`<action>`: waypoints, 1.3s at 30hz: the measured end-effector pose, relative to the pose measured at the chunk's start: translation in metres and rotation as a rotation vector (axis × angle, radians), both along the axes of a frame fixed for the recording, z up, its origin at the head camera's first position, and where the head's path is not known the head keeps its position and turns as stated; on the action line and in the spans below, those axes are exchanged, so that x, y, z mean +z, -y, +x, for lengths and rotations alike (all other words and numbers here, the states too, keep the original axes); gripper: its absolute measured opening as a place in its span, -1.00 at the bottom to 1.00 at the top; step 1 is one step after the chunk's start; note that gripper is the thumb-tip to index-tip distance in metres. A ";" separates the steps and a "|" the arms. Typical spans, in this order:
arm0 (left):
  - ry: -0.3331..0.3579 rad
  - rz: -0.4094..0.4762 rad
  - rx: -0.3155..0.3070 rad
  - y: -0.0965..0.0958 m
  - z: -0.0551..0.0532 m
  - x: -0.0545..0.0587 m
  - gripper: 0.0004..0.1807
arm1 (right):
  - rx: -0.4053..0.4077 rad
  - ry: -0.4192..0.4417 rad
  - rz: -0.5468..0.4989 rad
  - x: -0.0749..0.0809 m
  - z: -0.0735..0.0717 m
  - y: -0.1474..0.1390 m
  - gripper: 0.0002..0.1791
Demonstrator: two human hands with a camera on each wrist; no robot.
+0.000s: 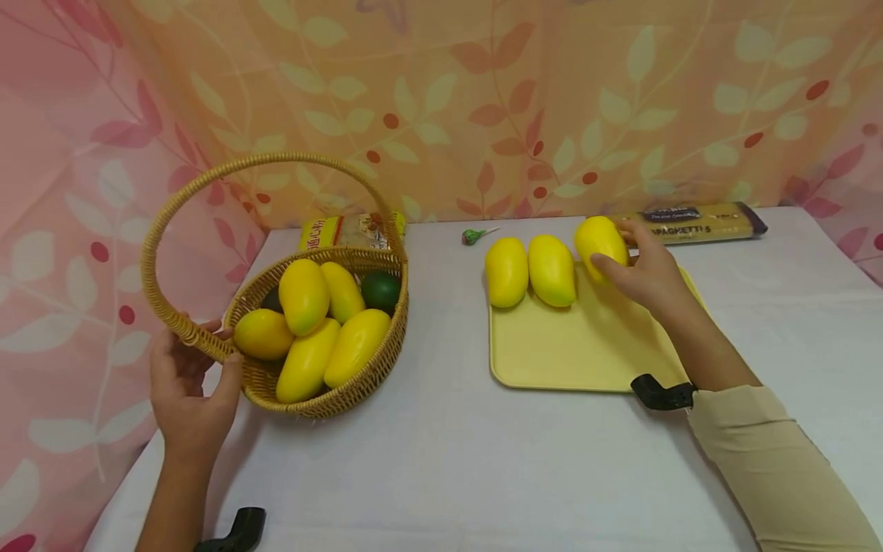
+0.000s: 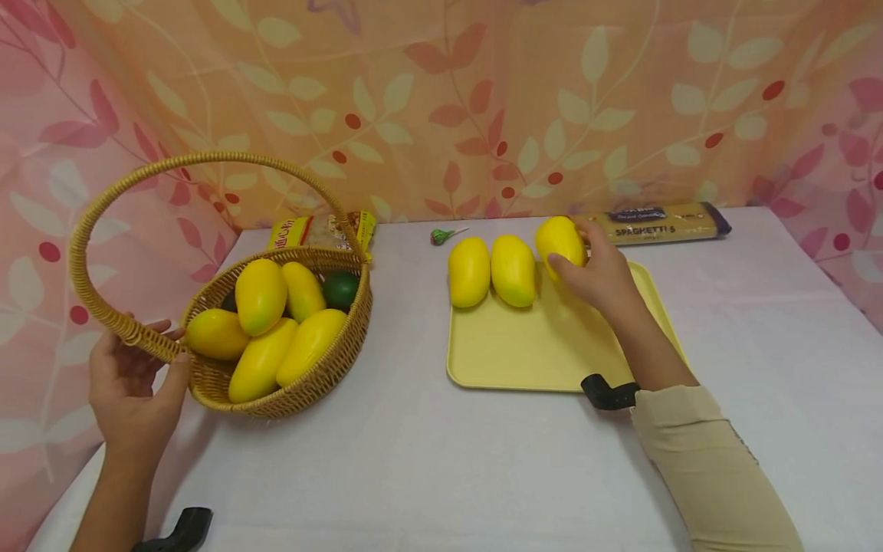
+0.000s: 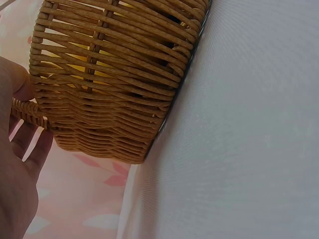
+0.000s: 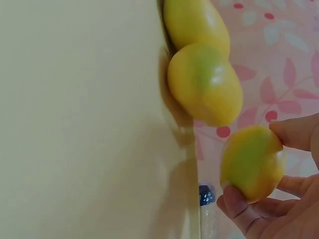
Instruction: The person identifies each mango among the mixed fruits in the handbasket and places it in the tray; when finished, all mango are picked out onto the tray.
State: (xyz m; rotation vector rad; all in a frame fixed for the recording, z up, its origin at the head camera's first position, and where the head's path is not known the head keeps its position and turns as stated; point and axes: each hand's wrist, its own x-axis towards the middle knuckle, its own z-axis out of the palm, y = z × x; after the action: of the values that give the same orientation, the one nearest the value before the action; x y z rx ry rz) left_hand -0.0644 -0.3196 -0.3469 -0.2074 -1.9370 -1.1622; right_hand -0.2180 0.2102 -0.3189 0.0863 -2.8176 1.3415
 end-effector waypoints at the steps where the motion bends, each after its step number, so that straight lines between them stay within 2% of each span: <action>1: -0.001 -0.002 -0.001 0.000 0.000 0.000 -0.22 | 0.004 0.004 0.008 -0.002 -0.001 -0.002 -0.10; 6: 0.001 -0.012 -0.003 0.001 -0.001 -0.001 -0.22 | 0.032 0.035 0.069 -0.011 -0.005 -0.009 -0.10; 11: -0.001 -0.014 -0.007 -0.001 0.000 0.001 -0.20 | 0.070 0.049 0.134 -0.012 -0.006 -0.009 -0.11; 15: -0.009 -0.013 -0.012 -0.005 0.003 0.005 -0.22 | 0.095 0.051 0.137 -0.008 -0.004 -0.007 -0.09; 19: -0.006 -0.011 -0.006 -0.008 0.005 0.008 -0.23 | 0.098 0.087 0.150 -0.003 -0.002 -0.005 -0.12; 23: -0.003 -0.011 -0.001 -0.007 0.004 0.007 -0.23 | 0.097 0.103 0.166 -0.001 -0.001 -0.006 -0.15; 29: 0.009 -0.010 0.003 -0.002 0.002 0.002 -0.20 | 0.089 0.120 0.172 -0.002 -0.002 -0.007 -0.07; 36: 0.008 -0.017 0.018 -0.007 0.004 0.006 -0.23 | 0.093 0.147 0.155 -0.003 -0.003 -0.007 0.00; 39: 0.007 -0.017 0.016 -0.004 0.002 0.004 -0.22 | 0.094 0.152 0.148 -0.003 -0.003 -0.007 0.02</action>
State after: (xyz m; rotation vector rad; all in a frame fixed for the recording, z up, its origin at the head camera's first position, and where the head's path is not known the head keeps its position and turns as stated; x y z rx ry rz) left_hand -0.0622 -0.3156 -0.3431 -0.1964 -1.9516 -1.1375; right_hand -0.2214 0.2175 -0.3220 0.1261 -3.0743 1.2015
